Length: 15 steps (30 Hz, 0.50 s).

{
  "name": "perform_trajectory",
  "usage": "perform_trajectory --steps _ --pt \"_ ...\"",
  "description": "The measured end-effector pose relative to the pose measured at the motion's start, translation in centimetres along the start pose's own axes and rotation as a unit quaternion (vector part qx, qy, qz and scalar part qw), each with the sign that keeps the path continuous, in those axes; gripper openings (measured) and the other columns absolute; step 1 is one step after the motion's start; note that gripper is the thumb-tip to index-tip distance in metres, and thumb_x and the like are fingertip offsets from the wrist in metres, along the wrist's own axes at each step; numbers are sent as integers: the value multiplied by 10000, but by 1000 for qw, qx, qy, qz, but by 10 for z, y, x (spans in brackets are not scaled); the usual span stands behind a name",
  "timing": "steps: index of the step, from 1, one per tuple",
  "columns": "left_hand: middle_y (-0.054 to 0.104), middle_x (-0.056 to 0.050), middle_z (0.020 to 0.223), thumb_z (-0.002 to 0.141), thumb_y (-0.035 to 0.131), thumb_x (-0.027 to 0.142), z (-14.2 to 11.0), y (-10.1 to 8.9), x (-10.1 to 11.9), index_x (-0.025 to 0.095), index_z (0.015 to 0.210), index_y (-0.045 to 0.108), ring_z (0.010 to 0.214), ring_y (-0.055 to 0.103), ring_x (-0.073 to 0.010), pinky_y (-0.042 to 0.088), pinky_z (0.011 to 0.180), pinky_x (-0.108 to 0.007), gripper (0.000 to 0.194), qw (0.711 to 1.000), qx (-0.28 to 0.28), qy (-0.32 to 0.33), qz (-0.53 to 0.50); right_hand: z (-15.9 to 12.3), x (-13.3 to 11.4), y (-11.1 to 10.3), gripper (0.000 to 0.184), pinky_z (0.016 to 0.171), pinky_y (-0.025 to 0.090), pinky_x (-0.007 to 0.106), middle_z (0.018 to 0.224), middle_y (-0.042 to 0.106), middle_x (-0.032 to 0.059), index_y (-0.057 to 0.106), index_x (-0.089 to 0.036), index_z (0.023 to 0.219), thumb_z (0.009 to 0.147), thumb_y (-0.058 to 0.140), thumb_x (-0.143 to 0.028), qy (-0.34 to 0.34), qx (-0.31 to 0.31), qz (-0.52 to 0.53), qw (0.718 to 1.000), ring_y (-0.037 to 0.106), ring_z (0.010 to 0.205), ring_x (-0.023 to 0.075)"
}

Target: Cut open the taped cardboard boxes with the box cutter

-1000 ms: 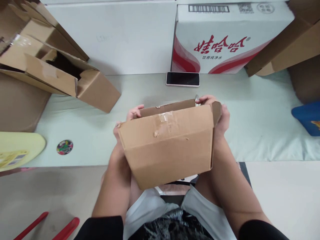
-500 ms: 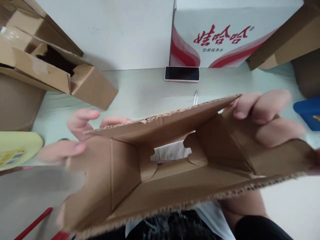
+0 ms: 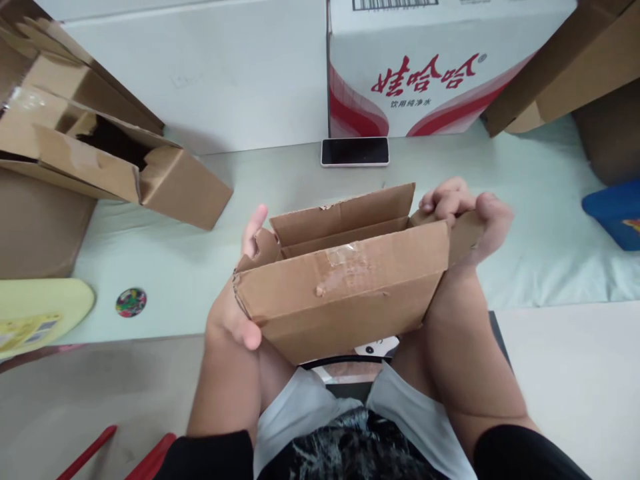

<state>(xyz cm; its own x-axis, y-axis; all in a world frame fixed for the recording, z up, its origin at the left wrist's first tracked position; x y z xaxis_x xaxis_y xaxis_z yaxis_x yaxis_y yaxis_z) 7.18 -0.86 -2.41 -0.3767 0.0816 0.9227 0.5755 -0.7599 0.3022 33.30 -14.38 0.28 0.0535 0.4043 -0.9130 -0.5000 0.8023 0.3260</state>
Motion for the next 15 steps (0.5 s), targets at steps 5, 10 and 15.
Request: perform_trajectory --steps 5,10,15 --pt "662 -50 1270 645 927 566 17 -7 -5 351 1551 514 1245 679 -329 523 1158 -573 1018 998 -55 -26 -20 0 9 -1 509 704 457 331 705 445 24 455 -209 552 874 514 -599 1 17 0 1000 551 712 151" --pt "752 -52 1073 619 875 468 33 -38 -9 209 878 707 957 696 -244 611 834 -375 403 975 218 -22 -46 8 41 -13 360 766 530 329 1123 688 35 638 -279 981 864 569 -612 74 -46 -2 996 704 987 192" --pt "748 3 895 717 769 531 36 -50 -2 228 795 635 879 703 -204 582 729 -305 341 944 327 25 -27 3 63 -8 463 943 586 414 1258 724 33 622 -306 1180 755 670 -484 127 -181 -25 975 728 1115 235"
Point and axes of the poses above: each hand's wrist, its own z-axis towards the middle knuckle, its own y-axis out of the palm, x = y × z, the point moved 4 cm from there along z, towards the middle knuckle
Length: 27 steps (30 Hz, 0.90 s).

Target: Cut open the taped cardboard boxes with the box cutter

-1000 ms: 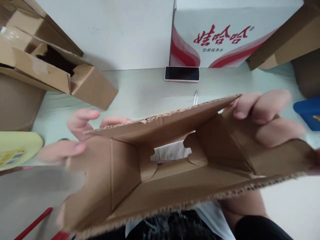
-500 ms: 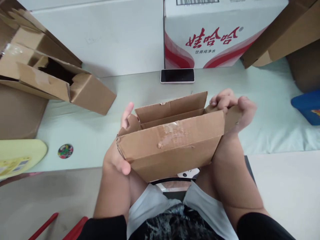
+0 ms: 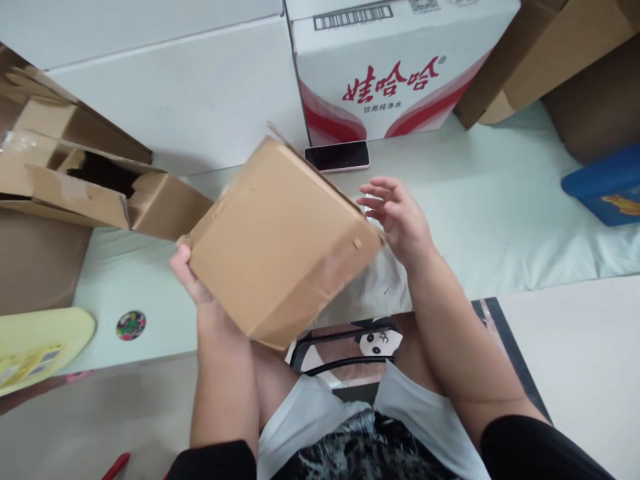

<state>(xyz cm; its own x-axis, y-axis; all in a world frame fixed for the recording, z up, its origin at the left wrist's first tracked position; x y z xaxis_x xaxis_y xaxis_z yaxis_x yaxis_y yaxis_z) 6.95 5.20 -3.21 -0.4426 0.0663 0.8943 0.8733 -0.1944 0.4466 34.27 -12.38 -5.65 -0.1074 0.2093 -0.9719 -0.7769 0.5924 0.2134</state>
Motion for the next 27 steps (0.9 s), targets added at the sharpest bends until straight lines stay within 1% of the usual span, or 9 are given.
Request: perform_trajectory --steps 3,7,10,14,18,20,22,25,27 --pt "757 13 924 720 758 548 -4 1 -8 220 881 634 888 715 -190 583 735 -290 385 997 44 -55 -12 -3 -4 14 572 1161 500 474 1399 683 54 576 -293 1302 736 655 -309 -74 -62 -113 989 653 1313 255" --pt "756 46 936 714 773 476 -9 6 -15 230 851 574 884 718 -167 577 754 -273 345 996 57 -62 -31 -5 -5 23 670 1124 524 479 1441 651 114 541 -247 1382 727 682 -276 -117 -77 -276 951 631 1330 290" --pt "758 42 888 692 777 451 -8 7 -17 230 805 582 849 718 -175 564 722 -273 316 997 54 -50 -14 -5 -4 21 644 1042 552 479 1358 696 118 574 -232 1367 734 664 -315 -109 -34 -329 937 665 1244 309" --pt "781 -3 910 636 810 498 -7 13 -20 208 826 668 870 716 -194 568 756 -282 374 997 25 -75 0 -6 -8 12 389 883 559 436 1163 763 65 683 -268 1152 772 605 -298 -53 68 -402 912 703 1044 292" --pt "785 -7 908 614 834 502 -8 14 -21 198 867 698 904 707 -193 570 798 -282 418 994 29 -106 -23 -5 -10 9 338 832 551 400 1087 786 35 699 -271 1084 755 620 -272 -25 90 -401 912 710 961 267" --pt "779 -1 896 652 797 492 -7 13 -17 205 879 701 915 704 -196 564 797 -284 378 995 29 -88 -32 -4 -11 8 322 855 560 386 1105 785 43 677 -258 1123 813 599 -301 -58 100 -352 929 715 974 244" --pt "770 -19 896 696 732 500 -7 14 -13 196 879 703 948 699 -208 557 818 -292 356 997 21 -70 -32 -6 -15 8 272 905 561 392 1135 768 66 648 -244 1136 908 535 -338 -117 142 -326 927 709 1018 231" --pt "762 -54 934 713 674 524 -7 13 -11 179 891 692 1034 683 -244 541 870 -313 389 998 23 -57 -30 -15 -24 18 205 968 519 456 1060 741 87 645 -242 1053 936 513 -345 -221 183 -381 879 679 1023 259" --pt "764 -67 983 705 666 551 -7 12 -13 181 911 676 1109 669 -277 532 887 -329 424 997 34 -57 -37 -22 -25 33 152 980 482 491 987 727 85 661 -249 962 902 549 -332 -268 140 -414 858 665 991 278"
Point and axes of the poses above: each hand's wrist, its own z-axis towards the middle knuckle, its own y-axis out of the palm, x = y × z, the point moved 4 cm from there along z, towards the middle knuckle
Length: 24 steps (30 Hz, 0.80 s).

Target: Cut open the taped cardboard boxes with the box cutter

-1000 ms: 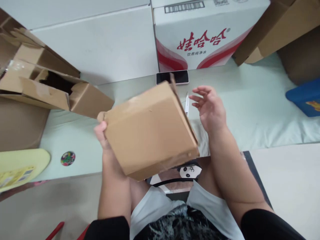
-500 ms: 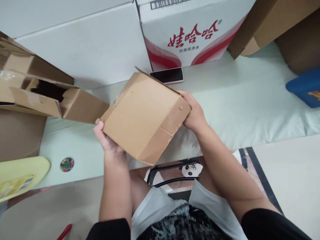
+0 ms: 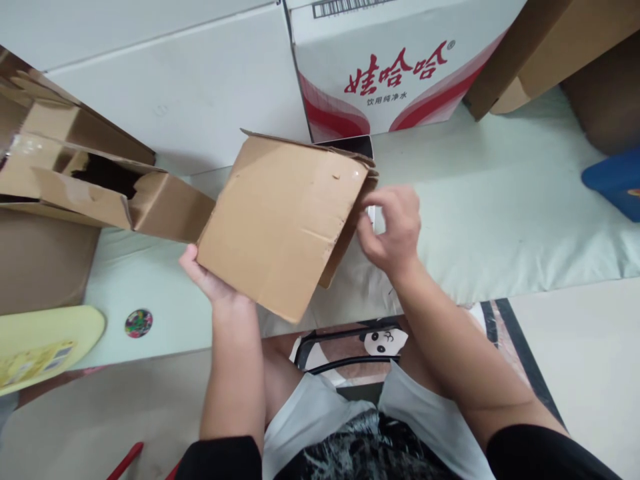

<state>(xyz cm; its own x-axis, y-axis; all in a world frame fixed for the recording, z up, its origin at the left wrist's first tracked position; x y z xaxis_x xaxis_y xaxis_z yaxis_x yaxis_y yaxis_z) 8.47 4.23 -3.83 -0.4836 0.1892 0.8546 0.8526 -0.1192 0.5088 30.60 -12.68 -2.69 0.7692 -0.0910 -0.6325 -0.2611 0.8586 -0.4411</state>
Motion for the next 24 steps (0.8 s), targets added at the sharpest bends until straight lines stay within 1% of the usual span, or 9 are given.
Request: perform_trajectory --steps 2,5,8,10,11,16,20,22,24 --pt "769 -74 1026 699 658 578 1 -1 -2 187 914 662 1164 657 -301 529 881 -333 446 1000 12 -2 -7 -7 -13 11 159 992 461 509 994 732 84 682 -257 935 891 568 -359 -40 -76 27 996 661 1024 297" --pt "772 -79 1032 677 660 583 1 -2 -4 185 905 662 1169 662 -314 528 856 -324 459 999 33 -2 -8 -19 -28 32 294 1082 408 567 1136 755 98 723 -256 1032 858 618 -468 -75 -212 59 973 614 1216 360" --pt "769 -91 1026 661 660 589 2 -4 -3 177 905 676 1156 670 -327 527 846 -331 479 999 39 1 -2 -29 -38 46 365 1235 183 683 1138 776 107 735 -252 1075 849 659 -528 -75 -270 38 959 533 1356 412" --pt "769 -94 1051 667 651 607 3 -6 -1 177 925 686 1158 667 -330 525 853 -337 503 999 38 0 5 -34 -45 51 334 1261 39 717 1057 789 105 733 -254 1036 864 670 -533 -68 -268 21 961 524 1368 415" --pt "769 -94 1070 672 647 616 3 -7 -1 178 947 690 1169 662 -331 523 864 -339 519 999 38 1 10 -35 -49 52 320 1265 19 715 1026 791 103 729 -254 1014 873 668 -535 -72 -265 20 962 540 1347 407" --pt "760 -97 1114 690 618 667 4 -11 4 187 1031 691 1218 639 -345 525 877 -354 593 999 47 18 17 -38 -64 52 190 1249 200 568 869 763 31 654 -266 851 937 610 -429 -88 -213 33 973 664 1107 279" --pt "745 -113 1125 718 589 665 3 -12 7 187 1055 685 1236 628 -351 534 913 -378 593 998 42 42 7 -33 -67 39 296 1112 332 496 656 635 -19 505 -244 686 888 624 -425 -88 -132 85 984 664 940 233" --pt "742 -110 1113 736 566 660 3 -14 9 191 1051 681 1225 632 -351 535 921 -384 576 998 43 46 7 -29 -64 31 328 1009 380 482 625 604 -16 466 -235 670 910 565 -436 -61 -99 138 984 649 870 224" --pt "740 -107 1091 745 547 657 2 -15 11 194 1025 679 1197 645 -351 537 922 -394 557 998 42 52 6 -24 -56 26 277 903 419 456 669 614 -1 477 -240 714 935 513 -402 0 -71 167 983 626 814 215"
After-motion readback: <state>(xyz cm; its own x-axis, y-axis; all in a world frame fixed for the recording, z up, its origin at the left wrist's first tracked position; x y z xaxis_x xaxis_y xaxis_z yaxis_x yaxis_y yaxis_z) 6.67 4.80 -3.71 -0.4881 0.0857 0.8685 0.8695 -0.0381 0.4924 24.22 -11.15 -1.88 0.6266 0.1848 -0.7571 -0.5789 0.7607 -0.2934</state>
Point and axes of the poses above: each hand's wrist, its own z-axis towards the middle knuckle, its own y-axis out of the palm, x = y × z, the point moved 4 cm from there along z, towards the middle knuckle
